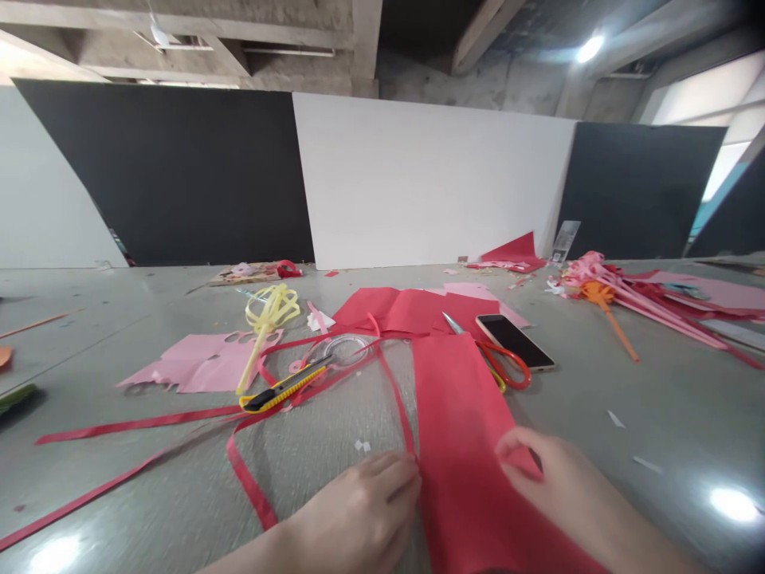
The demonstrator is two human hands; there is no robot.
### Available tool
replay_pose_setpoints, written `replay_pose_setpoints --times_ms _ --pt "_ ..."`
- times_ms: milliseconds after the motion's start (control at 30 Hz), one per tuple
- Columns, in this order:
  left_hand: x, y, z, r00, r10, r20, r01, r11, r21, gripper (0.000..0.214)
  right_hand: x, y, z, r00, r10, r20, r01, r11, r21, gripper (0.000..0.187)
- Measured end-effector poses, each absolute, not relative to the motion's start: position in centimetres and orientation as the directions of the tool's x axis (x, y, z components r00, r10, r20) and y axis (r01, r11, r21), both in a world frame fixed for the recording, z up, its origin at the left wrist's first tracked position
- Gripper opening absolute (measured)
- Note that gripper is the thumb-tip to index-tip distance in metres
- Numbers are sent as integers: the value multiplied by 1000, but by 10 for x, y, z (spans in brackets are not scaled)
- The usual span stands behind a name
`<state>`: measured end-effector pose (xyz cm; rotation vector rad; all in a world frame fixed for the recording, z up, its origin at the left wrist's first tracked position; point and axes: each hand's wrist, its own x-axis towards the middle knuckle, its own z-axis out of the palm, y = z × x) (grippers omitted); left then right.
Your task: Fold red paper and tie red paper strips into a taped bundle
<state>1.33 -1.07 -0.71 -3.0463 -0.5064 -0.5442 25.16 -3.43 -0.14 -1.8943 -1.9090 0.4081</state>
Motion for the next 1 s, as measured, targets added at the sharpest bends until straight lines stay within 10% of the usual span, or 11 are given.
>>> replay_pose_setpoints --times_ms 1000 --pt "14 -11 -5 882 346 321 333 -938 96 25 253 -39 3 -85 996 40 835 93 -543 13"
